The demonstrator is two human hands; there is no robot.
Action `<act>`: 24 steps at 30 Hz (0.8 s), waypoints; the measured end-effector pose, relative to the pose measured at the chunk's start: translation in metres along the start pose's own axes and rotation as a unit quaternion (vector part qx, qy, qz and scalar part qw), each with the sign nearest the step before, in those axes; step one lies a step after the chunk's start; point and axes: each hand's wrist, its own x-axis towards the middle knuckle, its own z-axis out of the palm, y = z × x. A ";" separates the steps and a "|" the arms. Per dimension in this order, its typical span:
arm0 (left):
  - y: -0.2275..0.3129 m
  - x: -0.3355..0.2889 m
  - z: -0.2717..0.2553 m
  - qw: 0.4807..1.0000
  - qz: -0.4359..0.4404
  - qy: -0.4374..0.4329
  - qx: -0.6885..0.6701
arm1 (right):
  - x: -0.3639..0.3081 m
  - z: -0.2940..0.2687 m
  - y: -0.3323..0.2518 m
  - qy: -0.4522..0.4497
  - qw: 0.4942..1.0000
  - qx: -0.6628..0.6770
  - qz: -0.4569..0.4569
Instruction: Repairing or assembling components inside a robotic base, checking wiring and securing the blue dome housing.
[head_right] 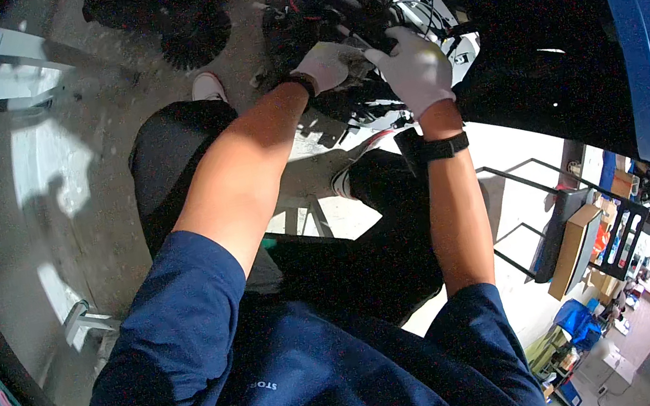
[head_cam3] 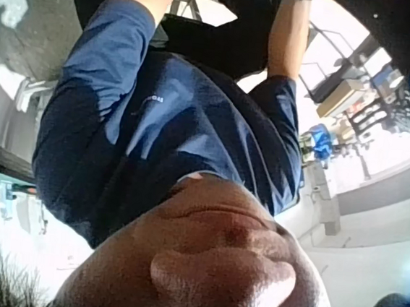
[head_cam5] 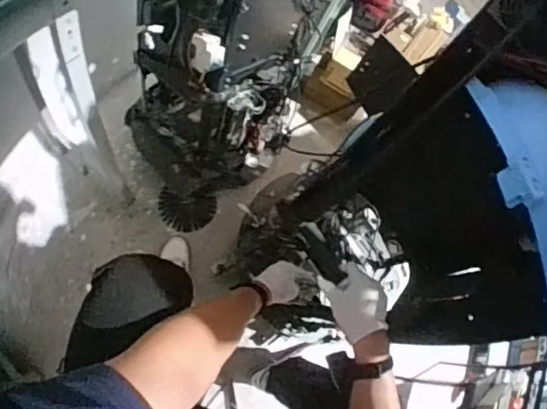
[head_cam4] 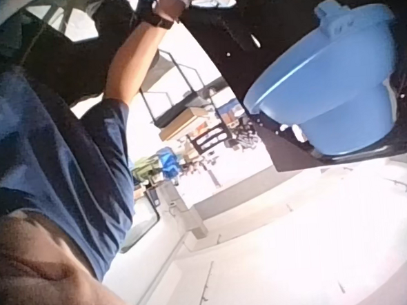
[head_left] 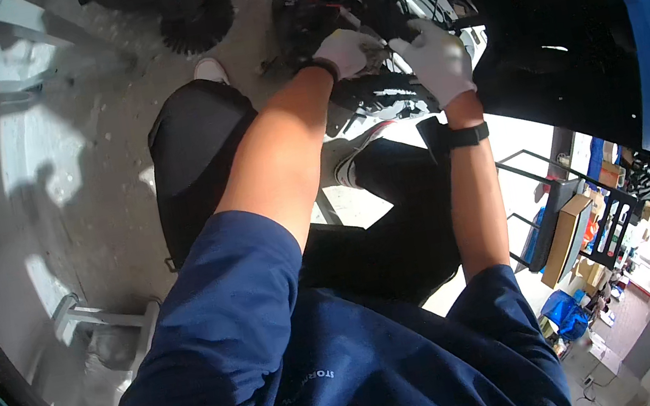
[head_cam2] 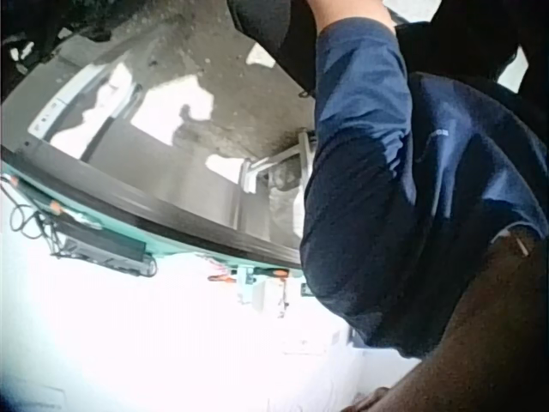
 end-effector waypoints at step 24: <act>-0.002 -0.001 0.012 0.986 0.070 0.092 0.117 | 0.005 -0.001 0.005 0.033 0.989 -0.143 -0.006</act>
